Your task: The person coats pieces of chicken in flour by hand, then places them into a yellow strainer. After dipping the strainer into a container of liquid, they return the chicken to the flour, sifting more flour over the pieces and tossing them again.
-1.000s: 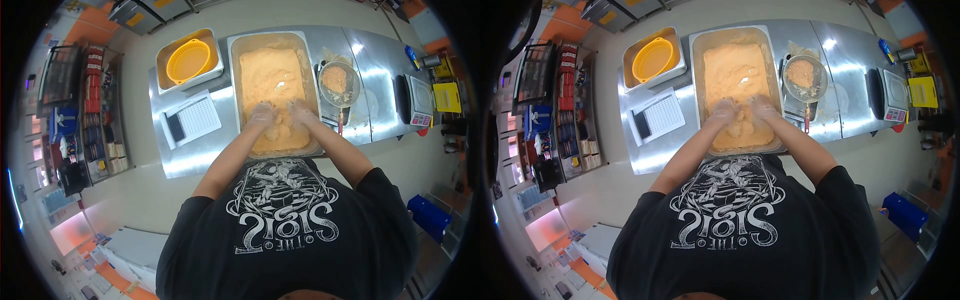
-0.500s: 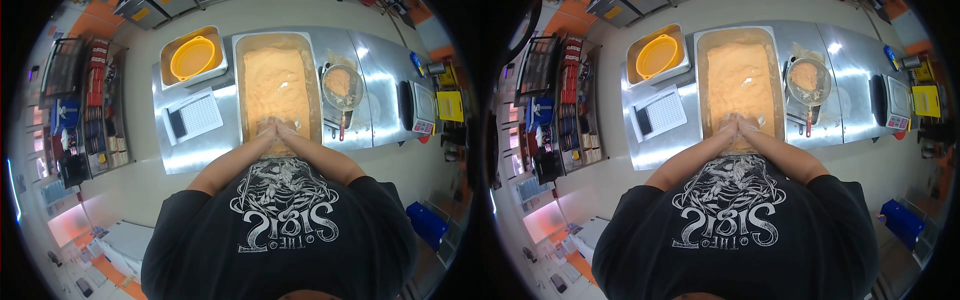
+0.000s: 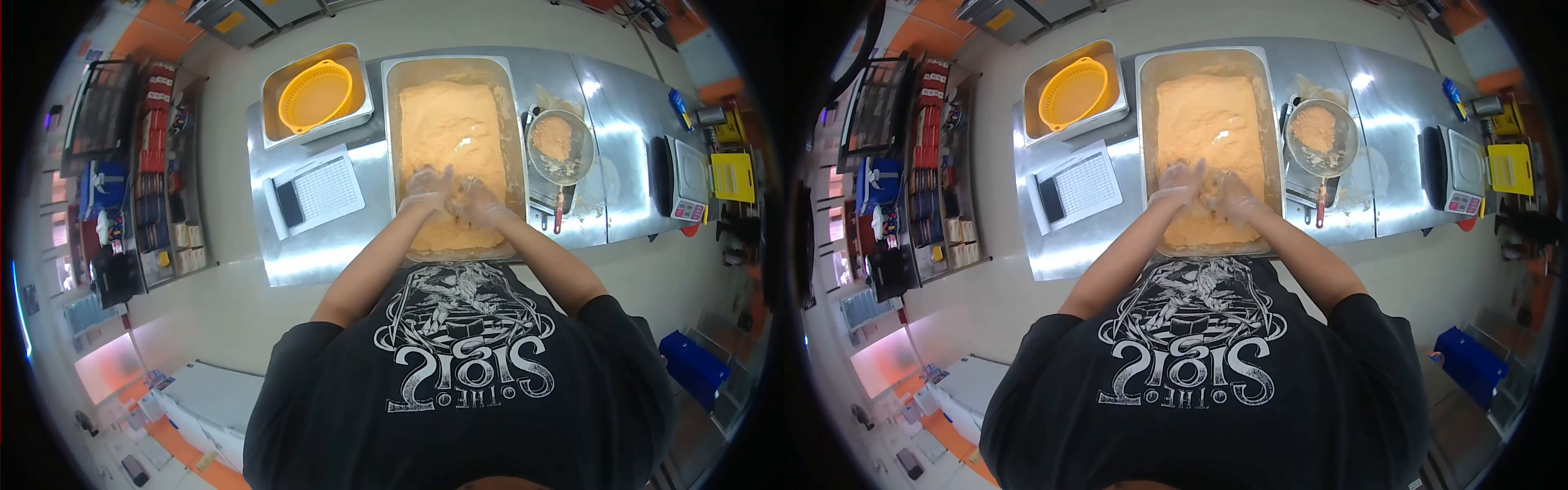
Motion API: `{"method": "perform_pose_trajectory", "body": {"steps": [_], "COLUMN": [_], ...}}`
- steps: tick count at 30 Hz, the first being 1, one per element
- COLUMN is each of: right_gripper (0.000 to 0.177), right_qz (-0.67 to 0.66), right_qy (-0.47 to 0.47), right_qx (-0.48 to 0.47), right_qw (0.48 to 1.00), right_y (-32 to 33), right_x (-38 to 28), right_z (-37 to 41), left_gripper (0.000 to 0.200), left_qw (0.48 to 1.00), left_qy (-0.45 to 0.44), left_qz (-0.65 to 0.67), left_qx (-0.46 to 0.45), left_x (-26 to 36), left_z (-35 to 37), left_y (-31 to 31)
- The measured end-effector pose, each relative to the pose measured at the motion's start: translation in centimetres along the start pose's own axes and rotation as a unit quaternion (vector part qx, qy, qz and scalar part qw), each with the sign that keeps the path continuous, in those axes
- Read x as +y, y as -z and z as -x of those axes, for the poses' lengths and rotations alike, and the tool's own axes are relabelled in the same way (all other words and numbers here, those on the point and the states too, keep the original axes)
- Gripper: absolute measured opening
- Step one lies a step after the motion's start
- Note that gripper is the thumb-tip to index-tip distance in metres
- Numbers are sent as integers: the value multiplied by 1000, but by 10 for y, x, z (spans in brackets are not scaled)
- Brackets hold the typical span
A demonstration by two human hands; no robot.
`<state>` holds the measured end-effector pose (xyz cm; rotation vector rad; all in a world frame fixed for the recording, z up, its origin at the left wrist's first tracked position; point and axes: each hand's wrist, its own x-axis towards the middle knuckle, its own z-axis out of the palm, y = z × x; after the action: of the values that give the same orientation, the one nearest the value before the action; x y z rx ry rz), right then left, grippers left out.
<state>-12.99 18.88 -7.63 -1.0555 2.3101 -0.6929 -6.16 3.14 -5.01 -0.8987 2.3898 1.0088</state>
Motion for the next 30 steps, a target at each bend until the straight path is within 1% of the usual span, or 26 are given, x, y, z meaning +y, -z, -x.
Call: {"method": "perform_pose_trajectory", "body": {"steps": [2, 3, 5, 7, 8, 11, 13, 14, 15, 17, 20, 23, 24, 26, 27, 28, 29, 30], "right_gripper": [52, 52, 53, 58, 60, 66, 70, 72, 72, 72, 69, 66, 64, 61, 62, 63, 63, 64], "right_qz": [-52, -56, -59, -27, -12, -88, -113, -125, -196, -336, -266, -282, -275, -259, -171, -81, 11, 17], "right_qy": [64, 34, -32, -207, -293, -350, -391, -409, -419, -429, -396, -356, -329, -273, -264, -251, -234, -202], "right_qx": [-90, -146, -253, -157, -105, -117, -99, -92, -51, 34, 129, 133, 131, 125, 90, 54, 17, 38], "right_qw": [993, 987, 965, 965, 950, 925, 908, 899, 885, 838, 869, 881, 894, 918, 945, 963, 972, 978], "right_y": [20, 21, 30, 36, 38, -16, -31, -40, -53, -73, -75, -45, -40, -34, -16, 18, 39, 37], "right_x": [-24, -21, -6, -6, -6, 42, 29, 19, 13, 1, -3, 3, 14, 40, 35, 19, 11, 20], "right_z": [16, 11, 0, 8, 13, 26, 26, 23, 19, 11, 1, -7, -12, -22, -22, -18, -19, -24], "left_gripper": [61, 58, 52, 52, 52, 51, 56, 58, 60, 66, 74, 77, 78, 81, 81, 82, 82, 77], "left_qw": [993, 991, 961, 942, 930, 943, 980, 987, 989, 979, 946, 917, 925, 938, 960, 976, 986, 990], "left_qy": [-79, -106, -161, -171, -176, -170, -41, 26, 69, 151, 193, 241, 219, 175, 150, 125, 99, 70], "left_qz": [-45, -80, -145, -218, -257, -217, -94, -30, 19, 113, 260, 318, 311, 298, 233, 167, 101, 72], "left_qx": [71, -10, -174, -187, -195, -185, -170, -159, -133, -79, -33, -12, -17, -24, -46, -67, -86, -96], "left_x": [3, 3, 5, -14, -26, -49, -47, -45, -38, -23, -8, -9, 1, 29, 26, 23, 21, 15], "left_z": [-5, -1, 6, 4, 4, 13, 12, 14, 22, 39, 31, 4, 12, 40, 38, 34, 31, 29], "left_y": [5, 10, 21, -1, -15, -40, -50, -54, -53, -52, -54, -71, -58, -12, -6, 1, 6, 4]}}
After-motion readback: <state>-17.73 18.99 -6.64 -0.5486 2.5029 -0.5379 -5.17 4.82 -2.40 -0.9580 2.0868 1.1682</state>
